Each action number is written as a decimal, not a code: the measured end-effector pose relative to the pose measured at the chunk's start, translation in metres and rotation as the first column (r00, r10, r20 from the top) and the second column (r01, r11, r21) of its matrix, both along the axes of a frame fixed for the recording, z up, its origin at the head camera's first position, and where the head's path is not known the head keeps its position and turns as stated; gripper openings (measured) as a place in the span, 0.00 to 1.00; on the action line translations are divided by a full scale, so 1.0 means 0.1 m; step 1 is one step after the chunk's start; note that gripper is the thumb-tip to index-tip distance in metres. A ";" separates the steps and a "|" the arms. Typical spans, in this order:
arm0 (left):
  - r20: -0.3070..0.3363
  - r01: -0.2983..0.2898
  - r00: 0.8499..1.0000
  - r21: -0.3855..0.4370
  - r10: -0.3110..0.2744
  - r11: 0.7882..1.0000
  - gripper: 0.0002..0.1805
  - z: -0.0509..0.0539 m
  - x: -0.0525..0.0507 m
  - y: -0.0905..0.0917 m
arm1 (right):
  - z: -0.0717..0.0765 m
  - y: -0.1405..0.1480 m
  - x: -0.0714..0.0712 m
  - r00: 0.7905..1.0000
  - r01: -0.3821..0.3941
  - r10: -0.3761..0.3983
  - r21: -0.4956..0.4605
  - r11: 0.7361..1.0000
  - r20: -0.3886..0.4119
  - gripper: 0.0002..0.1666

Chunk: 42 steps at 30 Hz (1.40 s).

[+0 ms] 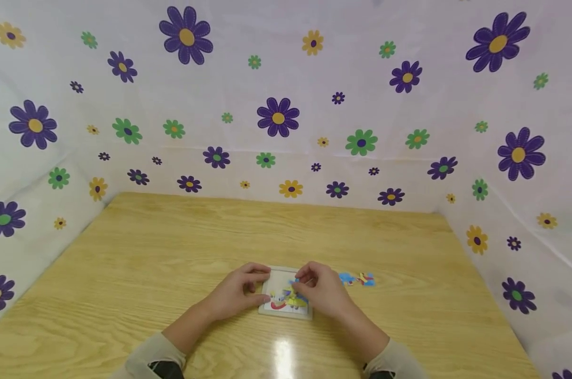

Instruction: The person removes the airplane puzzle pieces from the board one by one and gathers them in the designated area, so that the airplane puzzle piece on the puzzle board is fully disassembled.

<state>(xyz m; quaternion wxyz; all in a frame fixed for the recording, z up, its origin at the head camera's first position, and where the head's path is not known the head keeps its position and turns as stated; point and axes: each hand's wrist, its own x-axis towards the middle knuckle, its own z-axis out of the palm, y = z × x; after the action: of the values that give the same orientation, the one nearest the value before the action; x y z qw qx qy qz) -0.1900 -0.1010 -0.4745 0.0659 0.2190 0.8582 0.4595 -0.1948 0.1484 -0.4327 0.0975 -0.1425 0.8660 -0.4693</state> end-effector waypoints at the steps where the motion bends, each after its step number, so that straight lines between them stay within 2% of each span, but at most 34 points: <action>1: 0.003 0.000 1.000 0.002 0.000 1.000 0.30 0.00 0.01 0.00 | 0.00 0.03 0.00 1.000 -0.010 0.010 -0.012 1.000 0.015 0.09; 8: 0.005 -0.001 1.000 0.003 0.001 1.000 0.30 0.03 0.02 0.00 | 0.03 0.20 0.02 0.983 -0.035 0.067 -0.185 0.982 0.171 0.19; 14: 0.003 -0.011 1.000 0.001 0.011 1.000 0.29 0.05 0.02 -0.01 | 0.03 0.33 0.02 0.977 0.000 0.051 -0.243 0.970 0.207 0.19; 18: 0.003 -0.011 1.000 -0.001 0.011 1.000 0.29 0.06 0.01 -0.01 | 0.03 0.42 0.04 0.972 0.040 0.017 -0.238 0.971 0.235 0.21; 24: -0.005 0.005 1.000 -0.010 -0.005 1.000 0.30 0.03 0.01 0.02 | 0.02 0.56 0.11 0.970 0.110 -0.067 -0.175 0.978 0.233 0.19; 30: -0.009 -0.009 1.000 -0.021 0.009 1.000 0.29 0.03 0.00 0.02 | 0.00 0.68 0.13 0.960 0.176 -0.125 -0.194 0.965 0.251 0.20; 36: -0.026 0.005 1.000 -0.024 -0.005 1.000 0.30 0.05 -0.01 0.00 | -0.03 0.79 0.13 0.962 0.190 -0.143 -0.191 0.963 0.233 0.21; 42: -0.007 0.002 1.000 -0.030 -0.003 1.000 0.30 0.04 0.03 0.01 | -0.05 0.87 0.14 0.954 0.214 -0.175 -0.141 0.967 0.243 0.20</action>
<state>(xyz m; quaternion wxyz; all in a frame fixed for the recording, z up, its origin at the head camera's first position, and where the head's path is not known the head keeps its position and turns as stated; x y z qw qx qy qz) -0.1873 -0.1001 -0.4703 0.0666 0.2208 0.8650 0.4457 -0.1805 0.2354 -0.4379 0.1375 -0.0090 0.8167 -0.5603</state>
